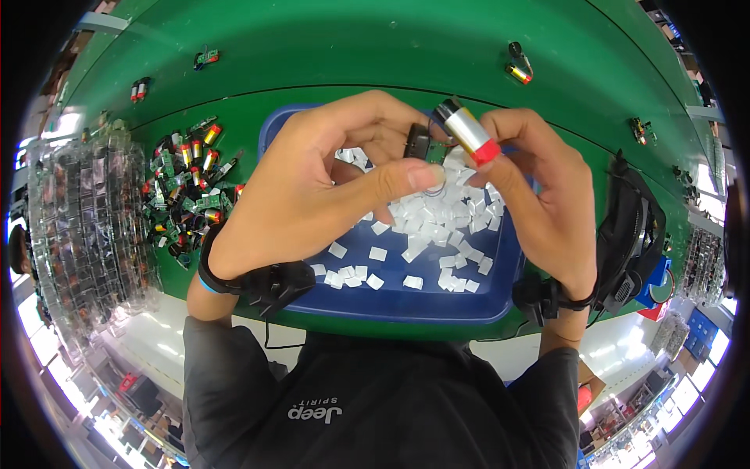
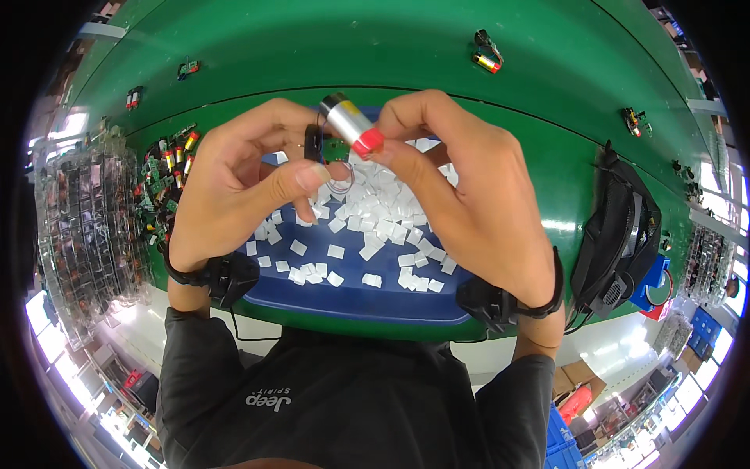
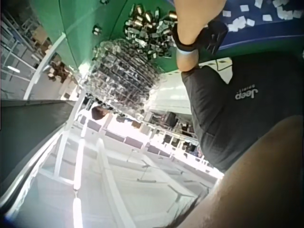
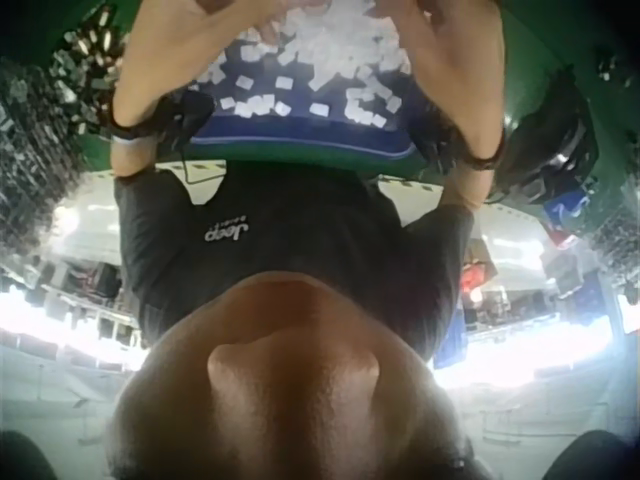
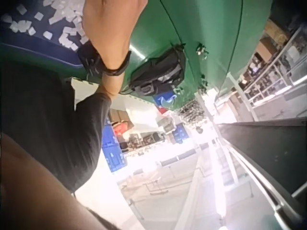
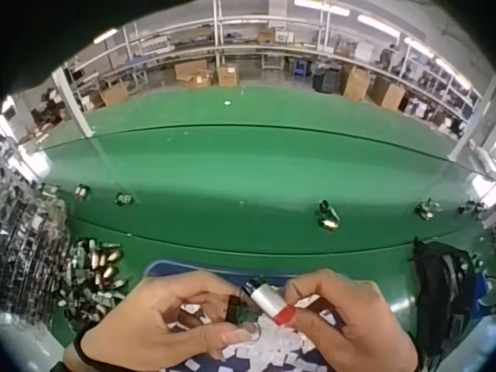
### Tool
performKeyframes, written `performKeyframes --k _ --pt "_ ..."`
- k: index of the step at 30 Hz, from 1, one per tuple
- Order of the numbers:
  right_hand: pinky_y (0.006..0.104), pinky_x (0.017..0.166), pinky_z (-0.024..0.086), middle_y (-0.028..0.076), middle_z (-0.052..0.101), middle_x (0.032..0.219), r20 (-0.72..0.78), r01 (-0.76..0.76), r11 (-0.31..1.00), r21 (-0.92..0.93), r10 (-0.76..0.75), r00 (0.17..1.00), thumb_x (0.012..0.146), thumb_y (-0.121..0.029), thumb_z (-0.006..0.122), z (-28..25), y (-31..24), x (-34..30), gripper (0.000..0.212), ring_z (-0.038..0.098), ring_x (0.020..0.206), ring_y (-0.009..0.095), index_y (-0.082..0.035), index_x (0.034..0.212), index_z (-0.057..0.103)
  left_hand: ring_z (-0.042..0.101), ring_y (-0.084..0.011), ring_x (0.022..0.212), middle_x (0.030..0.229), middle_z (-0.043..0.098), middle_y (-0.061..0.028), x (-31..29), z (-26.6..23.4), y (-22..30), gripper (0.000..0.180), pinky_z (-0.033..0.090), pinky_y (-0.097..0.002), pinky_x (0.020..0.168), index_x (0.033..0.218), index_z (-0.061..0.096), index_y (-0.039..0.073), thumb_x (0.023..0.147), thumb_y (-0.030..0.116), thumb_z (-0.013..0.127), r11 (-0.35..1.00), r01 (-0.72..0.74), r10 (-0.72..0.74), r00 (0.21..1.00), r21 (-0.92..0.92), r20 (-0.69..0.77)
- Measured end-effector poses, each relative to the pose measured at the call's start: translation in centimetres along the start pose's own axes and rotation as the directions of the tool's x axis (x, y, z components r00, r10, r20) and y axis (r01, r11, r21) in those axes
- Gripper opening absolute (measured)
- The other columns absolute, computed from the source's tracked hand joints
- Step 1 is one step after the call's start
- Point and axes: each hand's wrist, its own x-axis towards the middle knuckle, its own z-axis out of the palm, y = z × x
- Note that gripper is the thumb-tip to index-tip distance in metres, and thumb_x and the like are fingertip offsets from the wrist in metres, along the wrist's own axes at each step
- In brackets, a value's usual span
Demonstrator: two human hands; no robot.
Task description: Assembling electronic components by inserting small white pieces into cylindrical casings on an assembly line.
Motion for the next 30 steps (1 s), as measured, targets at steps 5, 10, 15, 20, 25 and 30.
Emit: performKeyframes --k 5,10,15,20,25,30 --pt "0.0253 0.077 0.052 0.010 0.069 0.106 0.150 0.145 0.968 -0.202 -0.116 0.982 0.094 -0.001 0.063 -2.7 0.0 0.6 0.013 0.065 0.087 0.013 0.004 0.106 0.062 0.070 -0.0179 0.091 0.092 0.065 -0.0088 0.3 -0.4 0.0 0.034 0.059 -0.0266 0.062 0.124 0.058 -0.004 0.095 0.011 0.068 1.000 -0.008 0.006 0.996 -0.029 -0.088" --pt "0.0273 0.083 0.052 0.011 0.069 0.109 -0.059 0.090 0.960 -0.264 -0.109 0.992 0.091 0.001 0.065 -2.7 0.0 0.5 0.019 0.065 0.094 0.015 0.003 0.110 0.064 0.069 -0.0147 0.087 0.092 0.065 -0.0074 0.0 -0.1 0.0 0.033 0.058 -0.0264 0.063 0.123 0.059 -0.004 0.095 0.012 0.067 0.983 -0.043 0.061 0.993 0.179 -0.098" --pt "0.0287 0.086 0.052 0.011 0.069 0.109 -0.027 0.246 0.942 -0.230 -0.259 0.966 0.084 0.002 0.071 -1.1 -0.6 0.6 0.029 0.066 0.093 0.017 0.000 0.113 0.066 0.067 -0.0127 0.083 0.092 0.064 -0.0069 -0.3 0.2 -0.4 0.031 0.057 -0.0257 0.063 0.124 0.059 -0.003 0.097 0.012 0.065 0.939 -0.136 0.145 0.989 0.316 -0.005" --pt "0.0346 0.087 0.054 0.010 0.071 0.104 0.028 0.435 0.826 -0.359 -0.456 0.889 0.075 0.000 0.080 -1.6 -0.4 0.6 0.031 0.066 0.090 0.023 -0.001 0.104 0.069 0.066 -0.0120 0.082 0.092 0.065 -0.0071 -0.3 0.5 -0.4 0.028 0.057 -0.0254 0.062 0.123 0.059 -0.002 0.098 0.010 0.061 0.996 -0.029 0.032 0.999 0.078 -0.037" --pt "0.0404 0.085 0.056 0.010 0.071 0.096 0.165 0.602 0.669 -0.436 -0.598 0.784 0.069 0.003 0.081 -0.9 -0.6 0.3 0.026 0.064 0.087 0.028 -0.003 0.092 0.070 0.066 -0.0119 0.082 0.095 0.065 -0.0084 0.4 0.1 -0.2 0.025 0.058 -0.0259 0.062 0.122 0.058 -0.002 0.099 0.005 0.057 0.958 0.196 -0.181 0.980 -0.212 0.087" --pt "0.0423 0.086 0.057 0.006 0.071 0.093 0.021 0.499 0.663 -0.558 -0.590 0.807 0.067 0.005 0.080 0.7 -0.7 -0.5 0.025 0.063 0.086 0.027 -0.005 0.087 0.069 0.066 -0.0127 0.085 0.105 0.065 -0.0102 0.2 1.0 -1.0 0.025 0.062 -0.0267 0.066 0.122 0.058 -0.004 0.098 0.001 0.055 0.964 0.147 -0.141 0.989 -0.222 0.043"
